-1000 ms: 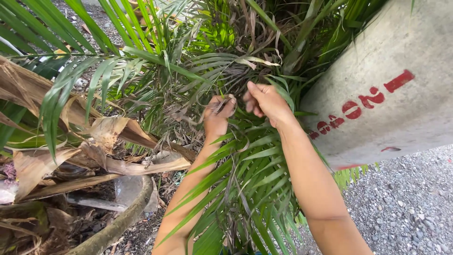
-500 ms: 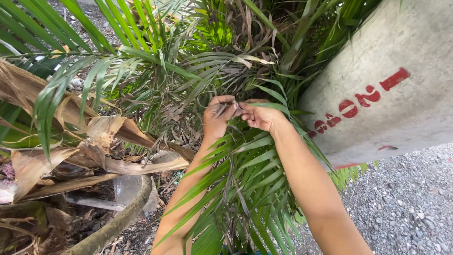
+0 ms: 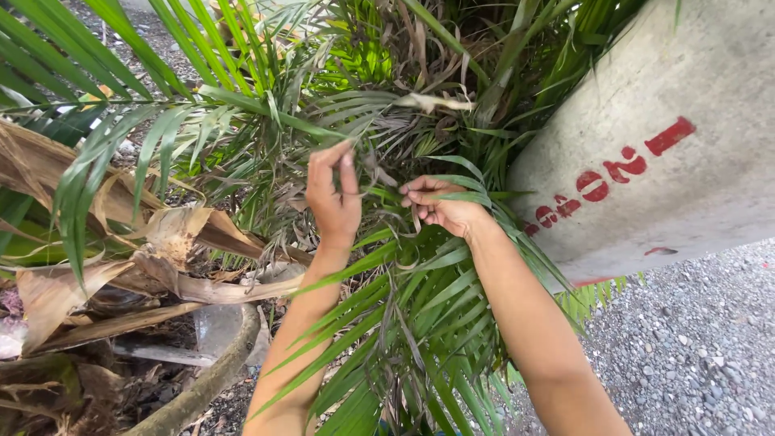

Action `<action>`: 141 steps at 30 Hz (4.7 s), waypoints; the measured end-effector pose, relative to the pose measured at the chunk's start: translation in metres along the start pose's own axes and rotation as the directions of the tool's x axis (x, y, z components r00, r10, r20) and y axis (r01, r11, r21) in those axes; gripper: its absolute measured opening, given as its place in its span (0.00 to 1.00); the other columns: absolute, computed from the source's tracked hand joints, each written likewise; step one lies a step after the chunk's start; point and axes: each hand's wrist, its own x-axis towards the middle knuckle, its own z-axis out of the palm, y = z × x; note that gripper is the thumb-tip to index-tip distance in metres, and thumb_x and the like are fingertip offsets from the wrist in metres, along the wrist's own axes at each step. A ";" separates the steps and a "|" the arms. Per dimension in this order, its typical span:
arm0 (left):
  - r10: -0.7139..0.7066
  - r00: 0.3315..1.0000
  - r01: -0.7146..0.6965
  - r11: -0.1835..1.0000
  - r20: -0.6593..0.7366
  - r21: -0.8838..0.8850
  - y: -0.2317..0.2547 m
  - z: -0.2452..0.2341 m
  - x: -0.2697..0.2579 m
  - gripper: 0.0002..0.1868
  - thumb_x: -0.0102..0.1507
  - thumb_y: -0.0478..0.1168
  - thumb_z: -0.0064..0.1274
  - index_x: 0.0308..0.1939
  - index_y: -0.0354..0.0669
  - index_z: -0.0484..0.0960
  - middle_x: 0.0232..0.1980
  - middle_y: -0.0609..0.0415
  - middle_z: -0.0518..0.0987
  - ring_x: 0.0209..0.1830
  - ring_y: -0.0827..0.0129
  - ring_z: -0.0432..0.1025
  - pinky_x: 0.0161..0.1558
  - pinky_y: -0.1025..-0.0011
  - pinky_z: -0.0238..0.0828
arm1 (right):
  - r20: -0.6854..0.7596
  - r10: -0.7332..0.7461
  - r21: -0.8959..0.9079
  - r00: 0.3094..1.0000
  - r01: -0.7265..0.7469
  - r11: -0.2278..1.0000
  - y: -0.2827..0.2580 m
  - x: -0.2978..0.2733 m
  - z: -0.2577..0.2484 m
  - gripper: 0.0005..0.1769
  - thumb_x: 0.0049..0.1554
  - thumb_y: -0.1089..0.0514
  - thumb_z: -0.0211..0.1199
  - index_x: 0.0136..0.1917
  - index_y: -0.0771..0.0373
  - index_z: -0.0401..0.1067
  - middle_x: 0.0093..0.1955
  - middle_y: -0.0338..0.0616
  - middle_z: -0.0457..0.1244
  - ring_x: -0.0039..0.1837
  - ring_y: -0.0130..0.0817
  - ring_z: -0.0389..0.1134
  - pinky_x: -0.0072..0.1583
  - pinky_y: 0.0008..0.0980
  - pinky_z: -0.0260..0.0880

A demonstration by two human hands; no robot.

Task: Cleaning and removing dry parts from a plant.

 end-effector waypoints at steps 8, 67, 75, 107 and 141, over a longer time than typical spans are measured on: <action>-0.336 0.614 0.255 0.941 0.714 0.224 -0.013 0.015 0.023 0.08 0.63 0.38 0.62 0.45 0.41 0.86 0.40 0.51 0.85 0.36 0.69 0.78 0.41 0.71 0.75 | -0.027 0.088 -0.095 0.996 -0.090 0.991 -0.002 -0.014 0.034 0.11 0.60 0.60 0.62 0.55 0.66 0.72 0.48 0.46 0.70 0.47 0.32 0.75 0.49 0.29 0.80; -0.765 0.139 0.973 -0.012 0.629 -0.230 -0.125 -0.027 -0.080 0.04 0.62 0.38 0.57 0.40 0.44 0.82 0.30 0.58 0.78 0.27 0.73 0.72 0.31 0.72 0.72 | -0.134 -0.310 -0.036 0.941 0.308 0.951 -0.031 -0.009 0.140 0.12 0.65 0.57 0.59 0.60 0.63 0.74 0.51 0.41 0.70 0.32 0.22 0.60 0.33 0.23 0.57; -0.750 0.187 0.973 0.051 0.634 -0.226 -0.166 -0.068 -0.091 0.09 0.64 0.40 0.56 0.43 0.39 0.80 0.34 0.59 0.79 0.29 0.76 0.72 0.32 0.74 0.72 | -0.242 -0.252 -0.318 0.937 0.169 0.933 0.048 0.055 0.113 0.08 0.63 0.65 0.59 0.56 0.64 0.75 0.47 0.37 0.69 0.45 0.23 0.70 0.45 0.25 0.72; -0.502 0.460 0.725 0.689 0.732 0.018 -0.133 0.026 -0.088 0.12 0.65 0.43 0.58 0.46 0.38 0.84 0.43 0.57 0.85 0.42 0.77 0.76 0.48 0.75 0.73 | -0.346 -0.330 -0.449 0.878 0.154 0.880 0.088 0.033 0.018 0.03 0.59 0.65 0.68 0.48 0.64 0.78 0.39 0.34 0.69 0.41 0.20 0.65 0.45 0.24 0.67; -0.291 0.568 -0.337 0.771 0.770 0.540 -0.086 0.056 -0.082 0.09 0.68 0.35 0.46 0.51 0.37 0.75 0.46 0.40 0.80 0.37 0.49 0.80 0.35 0.57 0.77 | -0.159 -0.802 -0.901 0.576 0.246 0.356 0.093 0.039 0.020 0.15 0.56 0.65 0.67 0.57 0.66 0.74 0.56 0.61 0.66 0.56 0.58 0.67 0.55 0.46 0.68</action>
